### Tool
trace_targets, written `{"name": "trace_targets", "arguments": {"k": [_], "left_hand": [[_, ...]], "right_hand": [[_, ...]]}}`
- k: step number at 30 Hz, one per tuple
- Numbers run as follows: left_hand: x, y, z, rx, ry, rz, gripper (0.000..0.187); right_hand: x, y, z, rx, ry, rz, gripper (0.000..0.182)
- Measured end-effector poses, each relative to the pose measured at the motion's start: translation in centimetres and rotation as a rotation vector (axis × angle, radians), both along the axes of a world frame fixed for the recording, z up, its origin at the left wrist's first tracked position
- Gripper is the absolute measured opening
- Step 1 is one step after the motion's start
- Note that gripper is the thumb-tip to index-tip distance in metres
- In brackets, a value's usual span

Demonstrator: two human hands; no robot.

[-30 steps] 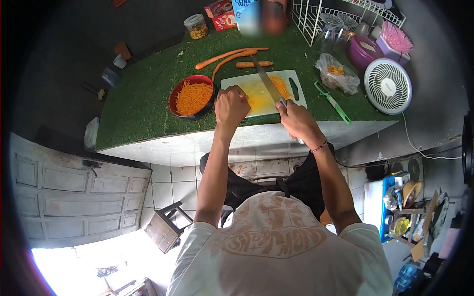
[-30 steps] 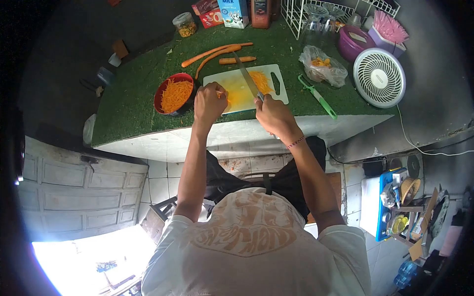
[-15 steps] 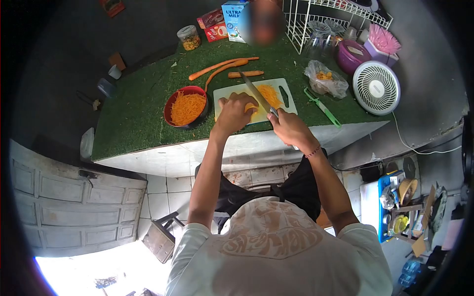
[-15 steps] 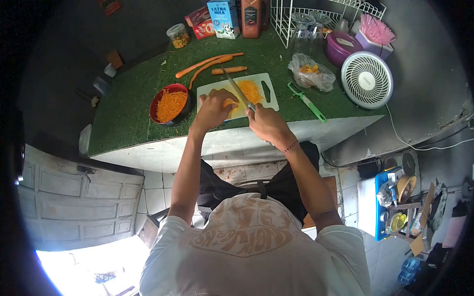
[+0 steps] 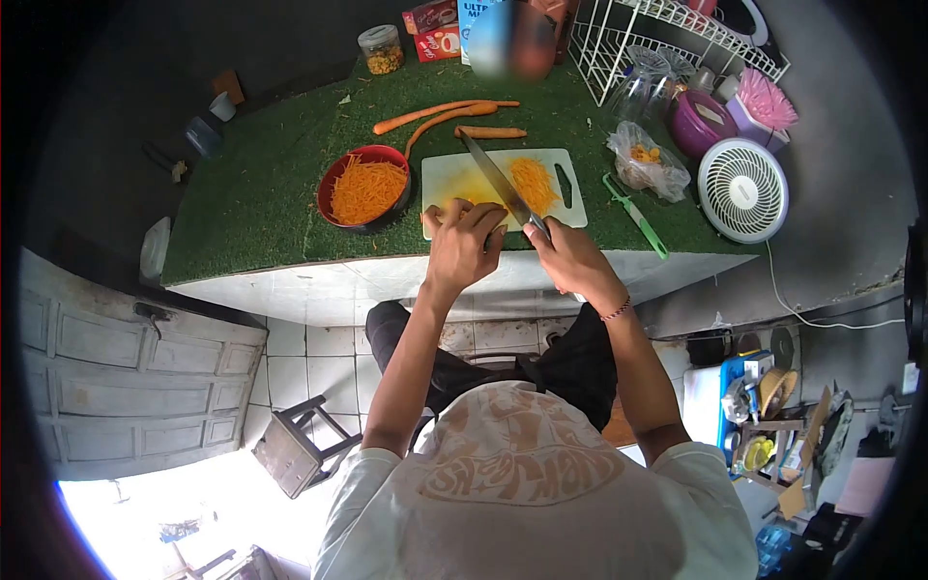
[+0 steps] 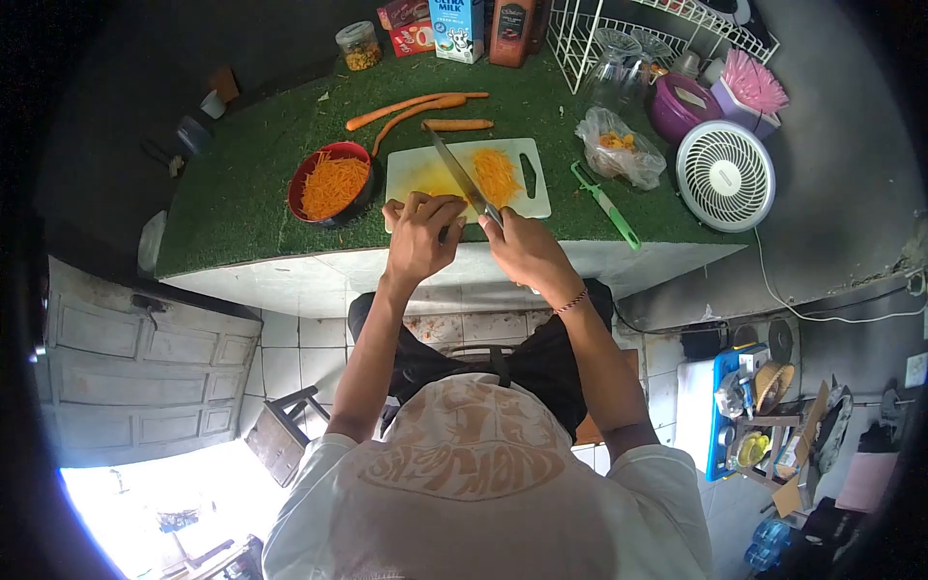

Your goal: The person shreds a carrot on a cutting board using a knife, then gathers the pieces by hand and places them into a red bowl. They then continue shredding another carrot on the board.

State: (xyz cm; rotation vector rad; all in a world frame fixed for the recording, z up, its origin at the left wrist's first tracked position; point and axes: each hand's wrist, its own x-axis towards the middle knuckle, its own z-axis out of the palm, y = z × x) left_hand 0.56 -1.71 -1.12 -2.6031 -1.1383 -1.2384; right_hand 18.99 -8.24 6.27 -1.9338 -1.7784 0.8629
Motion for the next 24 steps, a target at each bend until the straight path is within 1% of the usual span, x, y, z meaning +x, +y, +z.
{"name": "trace_targets", "arguments": {"k": [7, 10, 14, 15, 17, 19, 22, 24], "left_hand": [[0.1, 0.0, 0.1, -0.019, 0.016, -0.009, 0.018], [0.1, 0.1, 0.2, -0.023, 0.026, -0.009, 0.018], [0.1, 0.1, 0.3, -0.032, 0.014, -0.017, 0.018], [0.1, 0.1, 0.4, -0.026, 0.016, -0.014, 0.018], [0.1, 0.1, 0.4, -0.026, 0.015, -0.01, 0.017], [0.1, 0.1, 0.3, -0.037, 0.011, -0.006, 0.017], [0.1, 0.1, 0.1, -0.043, -0.018, -0.018, 0.017], [0.1, 0.2, 0.2, -0.039, -0.014, -0.016, 0.017]], "right_hand": [[-0.2, -0.6, -1.0, 0.128, -0.026, 0.002, 0.043], [0.7, -0.4, -3.7, 0.371, -0.145, 0.133, 0.041], [1.5, -0.1, -5.7, 0.557, -0.182, 0.198, 0.04], [1.4, -0.1, -5.5, 0.569, -0.175, 0.203, 0.04], [1.2, -0.3, -4.8, 0.501, -0.153, 0.168, 0.039], [0.5, -0.5, -3.2, 0.342, -0.123, 0.089, 0.038], [-0.1, -0.4, -2.9, 0.377, -0.21, 0.097, 0.036], [-0.6, 0.6, -2.6, 0.409, -0.318, 0.139, 0.037]]}}
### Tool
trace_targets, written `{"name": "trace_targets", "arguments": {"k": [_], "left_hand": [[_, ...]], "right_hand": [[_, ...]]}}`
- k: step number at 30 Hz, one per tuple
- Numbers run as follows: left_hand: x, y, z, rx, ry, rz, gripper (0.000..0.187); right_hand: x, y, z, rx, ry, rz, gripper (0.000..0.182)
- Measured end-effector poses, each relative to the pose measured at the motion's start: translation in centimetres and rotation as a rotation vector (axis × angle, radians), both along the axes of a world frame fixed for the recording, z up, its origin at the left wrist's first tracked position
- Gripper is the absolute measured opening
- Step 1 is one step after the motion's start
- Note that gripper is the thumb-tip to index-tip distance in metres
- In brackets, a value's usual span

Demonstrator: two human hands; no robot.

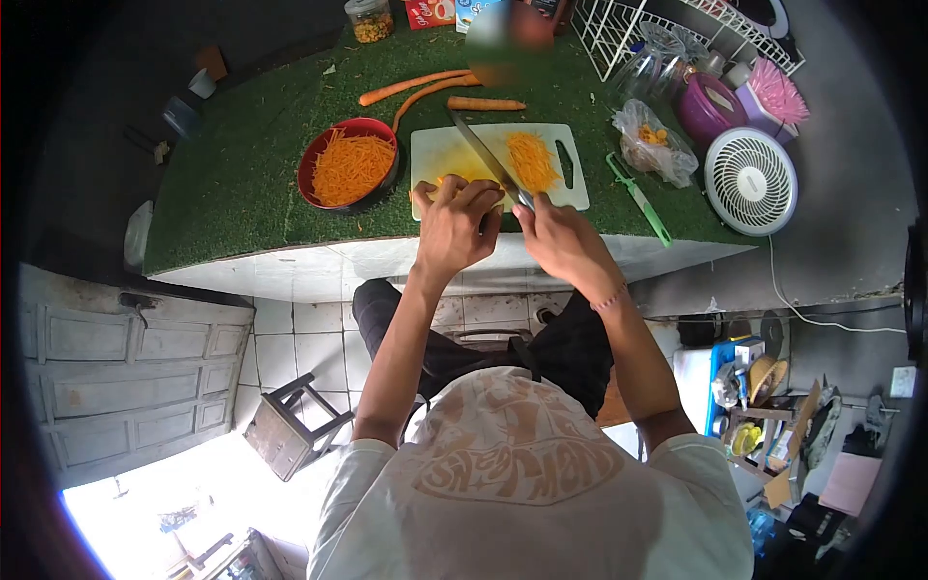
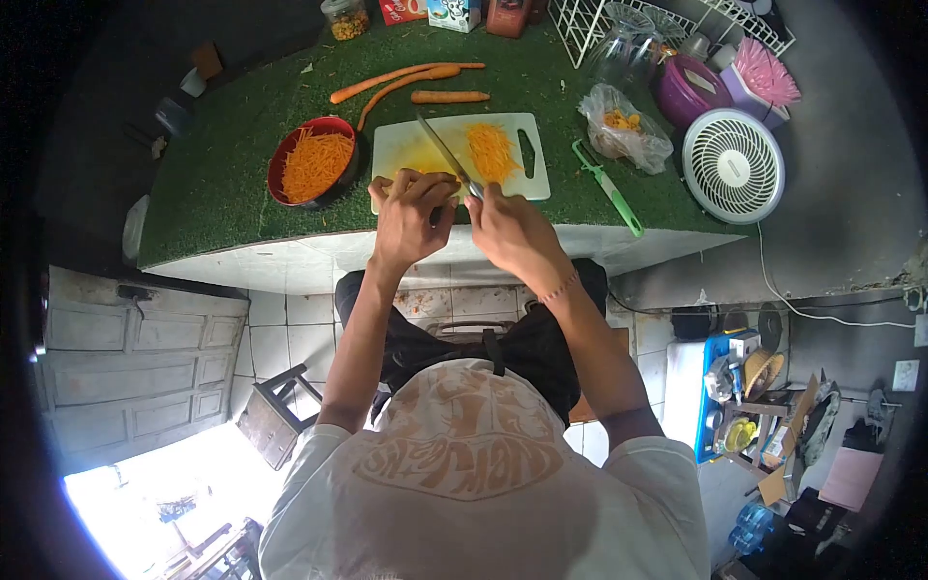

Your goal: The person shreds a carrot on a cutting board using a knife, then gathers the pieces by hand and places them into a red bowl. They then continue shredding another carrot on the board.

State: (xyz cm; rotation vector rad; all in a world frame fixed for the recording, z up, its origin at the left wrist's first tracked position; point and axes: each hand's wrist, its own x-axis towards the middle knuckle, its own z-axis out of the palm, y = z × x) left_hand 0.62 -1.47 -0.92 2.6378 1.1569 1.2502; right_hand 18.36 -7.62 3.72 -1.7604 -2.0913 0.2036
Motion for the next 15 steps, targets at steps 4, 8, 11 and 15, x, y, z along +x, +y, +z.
{"name": "trace_targets", "arguments": {"k": [4, 8, 11, 15], "left_hand": [[0.1, 0.0, -0.3, 0.02, 0.004, 0.003, 0.017], [0.2, 0.0, -0.4, 0.032, 0.013, 0.028, 0.017], [0.1, -0.1, -0.3, 0.025, 0.013, 0.017, 0.017], [0.2, -0.1, -0.1, 0.026, 0.011, 0.015, 0.017]], "right_hand": [[-0.2, 2.2, 0.1, -0.197, 0.191, -0.089, 0.038], [0.8, 1.0, -1.1, -0.185, 0.224, 0.001, 0.039], [1.9, 0.3, -2.6, 0.099, 0.121, 0.173, 0.037], [2.0, -0.1, -2.3, 0.069, 0.145, 0.146, 0.035]]}}
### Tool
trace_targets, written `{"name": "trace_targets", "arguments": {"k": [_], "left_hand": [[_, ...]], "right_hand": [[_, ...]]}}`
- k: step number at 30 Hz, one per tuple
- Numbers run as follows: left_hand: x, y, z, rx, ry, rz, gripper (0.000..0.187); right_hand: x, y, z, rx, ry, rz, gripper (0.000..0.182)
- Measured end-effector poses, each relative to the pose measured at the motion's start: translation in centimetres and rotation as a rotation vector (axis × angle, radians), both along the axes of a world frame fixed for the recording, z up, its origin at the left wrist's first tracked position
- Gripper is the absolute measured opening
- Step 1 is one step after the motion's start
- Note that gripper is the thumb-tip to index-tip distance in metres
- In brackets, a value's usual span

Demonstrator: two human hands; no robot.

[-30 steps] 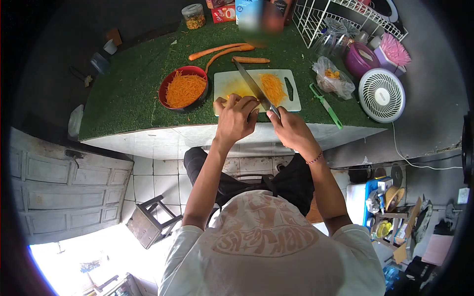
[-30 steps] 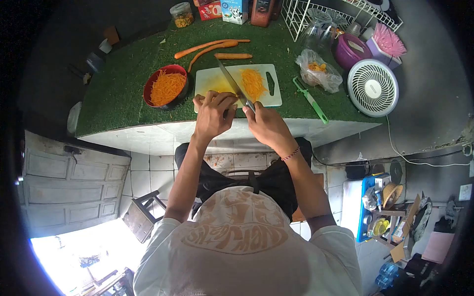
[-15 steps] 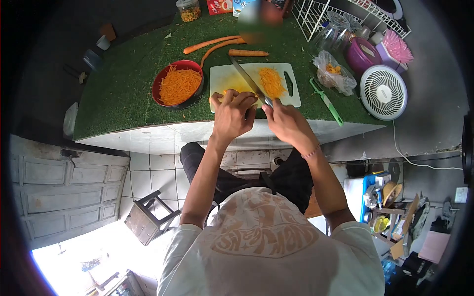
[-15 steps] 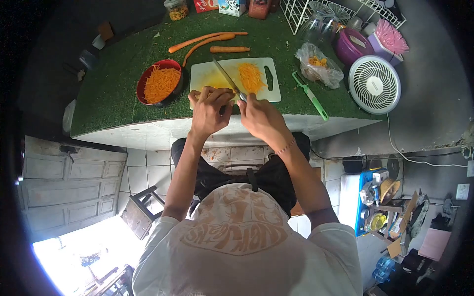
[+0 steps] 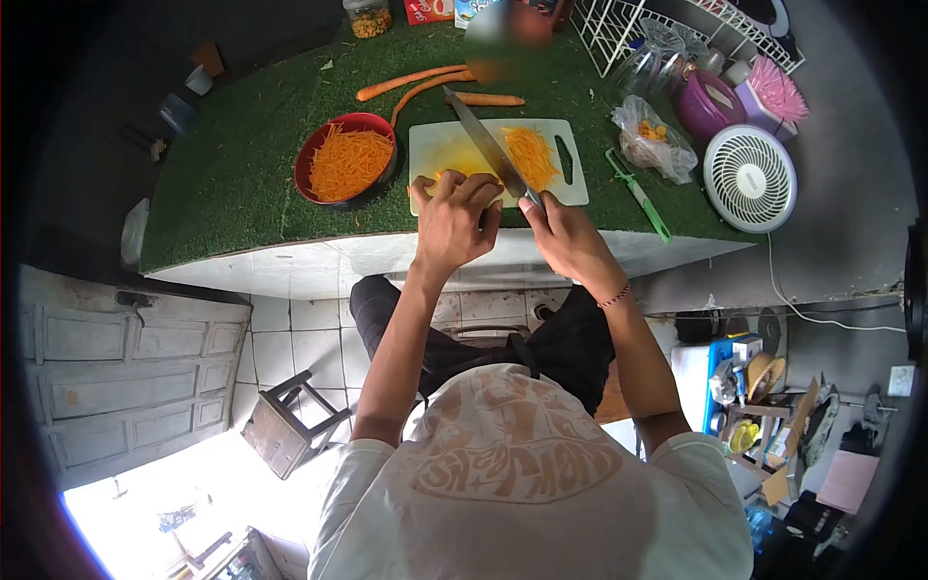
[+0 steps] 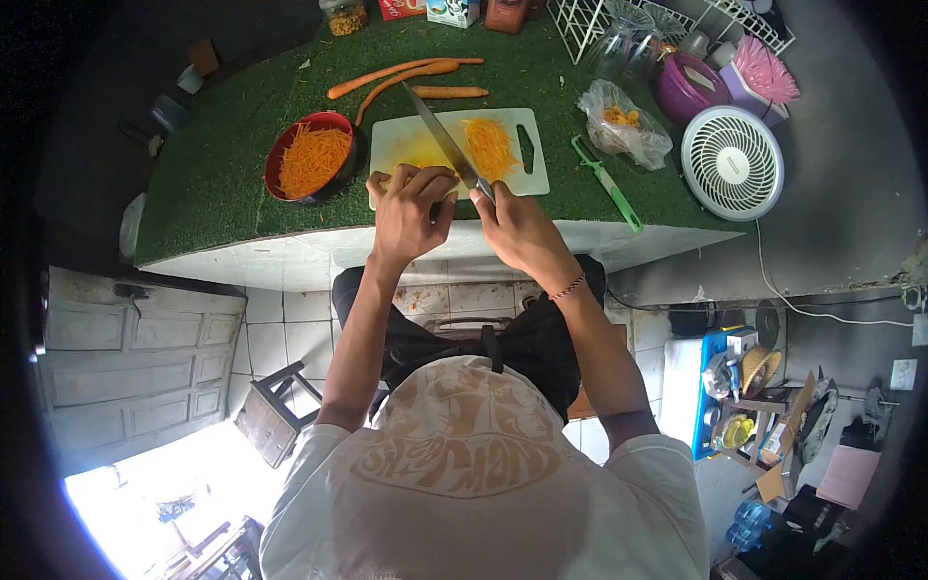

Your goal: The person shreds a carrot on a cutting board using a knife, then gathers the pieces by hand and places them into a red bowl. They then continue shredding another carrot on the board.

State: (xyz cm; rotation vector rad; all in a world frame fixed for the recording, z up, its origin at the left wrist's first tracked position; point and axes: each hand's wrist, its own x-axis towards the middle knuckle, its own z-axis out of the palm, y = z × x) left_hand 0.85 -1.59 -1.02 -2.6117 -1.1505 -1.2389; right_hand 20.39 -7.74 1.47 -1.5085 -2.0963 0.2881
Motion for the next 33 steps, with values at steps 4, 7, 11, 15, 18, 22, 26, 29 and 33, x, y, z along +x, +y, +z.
{"name": "trace_targets", "arguments": {"k": [4, 7, 11, 15, 18, 22, 26, 29, 33], "left_hand": [[-0.1, 0.0, -0.2, 0.001, -0.002, -0.004, 0.018], [-0.1, 0.1, -0.1, 0.017, -0.014, -0.007, 0.018], [-0.1, 0.0, -0.3, 0.042, -0.025, -0.003, 0.016], [-0.1, 0.1, -0.5, 0.054, -0.04, 0.005, 0.015], [-0.1, 0.0, -0.3, 0.04, -0.016, 0.008, 0.015], [-0.1, -0.1, -0.1, 0.026, -0.004, 0.009, 0.015], [-0.1, 0.2, -0.5, 0.051, -0.036, -0.004, 0.014], [-0.2, 0.0, -0.6, 0.044, -0.028, -0.016, 0.015], [-0.3, 0.0, -0.6, 0.055, -0.028, -0.006, 0.015]], "right_hand": [[-1.4, 0.1, 1.8, -0.143, -0.03, -0.151, 0.034], [-2.5, 0.7, 1.6, -0.065, -0.117, -0.196, 0.035], [-3.3, 1.8, 0.3, -0.027, -0.092, -0.21, 0.035], [-1.2, 1.0, -1.3, 0.259, -0.181, 0.01, 0.033], [-0.4, -0.2, -1.0, 0.289, -0.244, 0.064, 0.032], [-1.3, -0.7, 1.2, -0.061, -0.051, -0.116, 0.033], [-1.9, 0.2, 1.1, -0.046, -0.128, -0.143, 0.037], [-2.7, 1.6, 1.3, -0.097, -0.148, -0.184, 0.04], [-2.2, 2.1, -0.4, -0.126, 0.026, -0.157, 0.042]]}}
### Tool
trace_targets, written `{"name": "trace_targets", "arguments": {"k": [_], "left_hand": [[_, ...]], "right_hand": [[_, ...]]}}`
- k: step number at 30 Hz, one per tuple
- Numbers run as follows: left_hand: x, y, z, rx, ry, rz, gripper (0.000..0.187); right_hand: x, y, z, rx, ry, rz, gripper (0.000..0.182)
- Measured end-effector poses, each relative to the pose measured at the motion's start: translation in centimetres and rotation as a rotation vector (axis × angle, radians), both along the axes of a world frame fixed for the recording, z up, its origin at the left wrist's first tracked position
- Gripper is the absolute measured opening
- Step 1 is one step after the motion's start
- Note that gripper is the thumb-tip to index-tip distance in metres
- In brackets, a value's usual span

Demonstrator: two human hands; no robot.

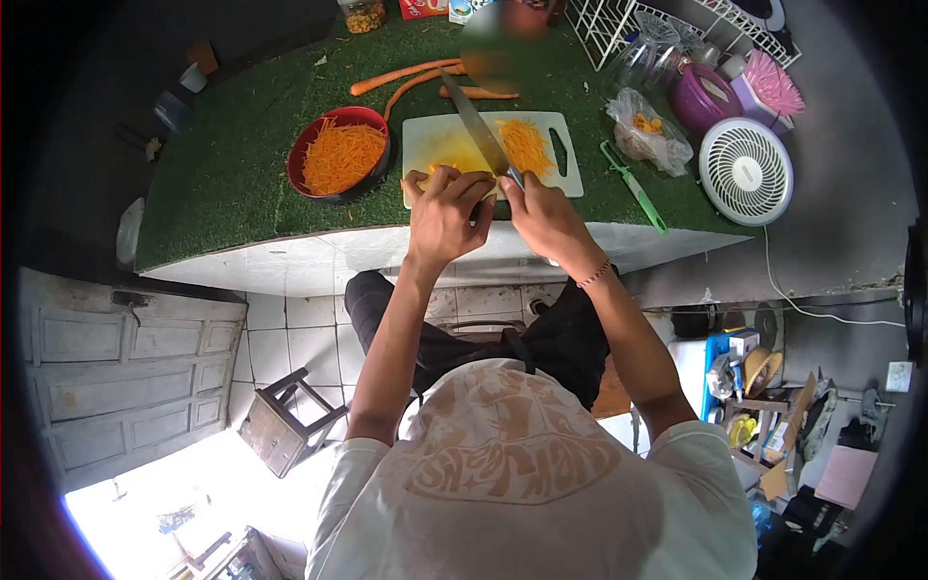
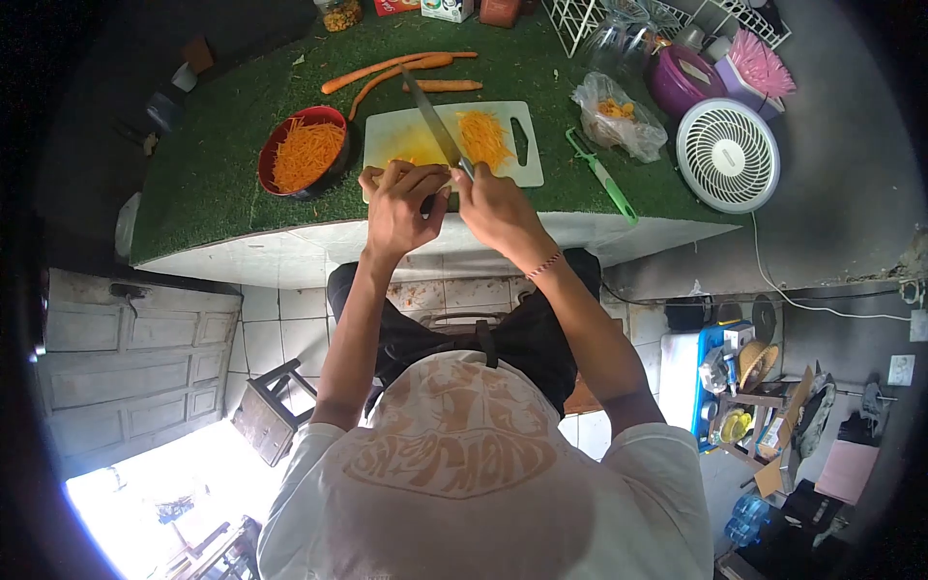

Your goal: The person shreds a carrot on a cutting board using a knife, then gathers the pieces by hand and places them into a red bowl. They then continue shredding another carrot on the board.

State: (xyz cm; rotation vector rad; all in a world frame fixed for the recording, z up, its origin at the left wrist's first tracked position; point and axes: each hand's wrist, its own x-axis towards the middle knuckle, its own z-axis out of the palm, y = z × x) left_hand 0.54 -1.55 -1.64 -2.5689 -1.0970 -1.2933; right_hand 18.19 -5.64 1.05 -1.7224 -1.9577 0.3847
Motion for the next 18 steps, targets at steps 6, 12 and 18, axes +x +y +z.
{"name": "trace_targets", "arguments": {"k": [6, 12, 18], "left_hand": [[0.2, 0.1, -0.4, 0.015, -0.009, 0.005, 0.016], [0.1, 0.1, -0.3, 0.009, -0.002, 0.006, 0.016], [0.2, 0.1, -0.4, 0.007, -0.011, 0.002, 0.016]], "right_hand": [[1.8, -2.7, -0.2, 0.168, -0.027, 0.123, 0.041], [1.1, -2.5, 1.3, 0.045, -0.069, 0.054, 0.038], [-1.1, -0.6, 1.3, 0.16, -0.234, -0.007, 0.032]]}}
